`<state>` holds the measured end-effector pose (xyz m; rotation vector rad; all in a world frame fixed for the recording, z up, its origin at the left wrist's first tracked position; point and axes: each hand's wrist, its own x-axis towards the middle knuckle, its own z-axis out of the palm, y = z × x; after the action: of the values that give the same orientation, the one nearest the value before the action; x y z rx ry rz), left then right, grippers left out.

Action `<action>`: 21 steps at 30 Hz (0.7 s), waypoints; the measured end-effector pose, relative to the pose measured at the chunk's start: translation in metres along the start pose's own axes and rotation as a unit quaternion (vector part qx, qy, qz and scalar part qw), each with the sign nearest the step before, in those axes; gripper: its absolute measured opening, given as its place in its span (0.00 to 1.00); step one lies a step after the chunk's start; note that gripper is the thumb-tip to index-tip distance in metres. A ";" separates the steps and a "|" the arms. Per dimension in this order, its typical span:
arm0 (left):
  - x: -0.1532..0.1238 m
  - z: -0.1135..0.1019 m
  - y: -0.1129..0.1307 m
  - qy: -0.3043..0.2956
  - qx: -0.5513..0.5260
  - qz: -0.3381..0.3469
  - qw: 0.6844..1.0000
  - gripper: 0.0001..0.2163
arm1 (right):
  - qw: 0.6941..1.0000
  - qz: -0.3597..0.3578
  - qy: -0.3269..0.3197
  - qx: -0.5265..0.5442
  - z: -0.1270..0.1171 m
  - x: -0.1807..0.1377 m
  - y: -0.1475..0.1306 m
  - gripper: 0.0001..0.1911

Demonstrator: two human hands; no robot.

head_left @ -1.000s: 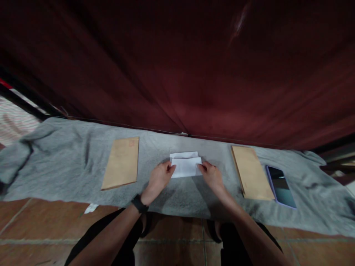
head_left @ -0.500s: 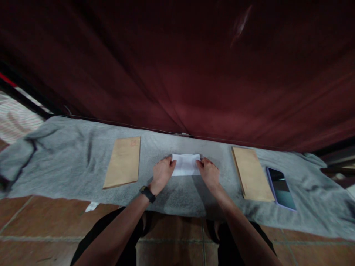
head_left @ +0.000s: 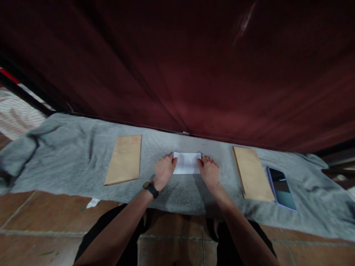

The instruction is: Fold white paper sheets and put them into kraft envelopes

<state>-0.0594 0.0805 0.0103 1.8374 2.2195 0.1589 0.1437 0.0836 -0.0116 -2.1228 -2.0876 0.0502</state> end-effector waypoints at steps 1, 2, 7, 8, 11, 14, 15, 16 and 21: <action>0.000 0.000 0.000 0.000 0.001 0.000 1.000 0.17 | 1.000 0.000 0.006 0.003 0.001 0.000 0.000 0.18; 0.000 0.000 0.001 -0.002 0.002 0.001 1.000 0.17 | 1.000 -0.001 0.014 0.006 0.001 0.000 0.001 0.18; -0.001 0.001 0.002 0.007 0.018 0.013 1.000 0.18 | 0.996 -0.038 0.072 0.036 0.001 0.000 0.002 0.16; -0.001 0.002 0.002 0.011 0.022 0.016 1.000 0.18 | 0.993 -0.059 0.086 0.053 0.001 0.000 0.002 0.17; -0.001 0.007 0.001 0.022 0.030 0.024 0.999 0.18 | 0.973 -0.152 0.108 0.135 0.005 -0.004 -0.005 0.18; -0.001 0.010 0.001 0.033 0.033 0.030 0.998 0.17 | 0.954 -0.224 0.081 0.184 0.011 -0.012 -0.014 0.21; -0.001 0.010 0.000 0.036 0.034 0.032 0.998 0.17 | 0.952 -0.237 0.066 0.184 0.013 -0.014 -0.017 0.22; -0.001 0.010 0.001 0.037 0.035 0.031 0.998 0.17 | 0.951 -0.247 0.051 0.177 0.014 -0.017 -0.020 0.24; -0.002 0.006 0.002 0.027 0.038 0.026 0.999 0.17 | 0.957 -0.267 0.003 0.113 0.018 -0.027 -0.022 0.27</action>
<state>-0.0558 0.0789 0.0056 1.9539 2.2432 0.1384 0.1183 0.0583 -0.0290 -1.3790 -2.4393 0.2033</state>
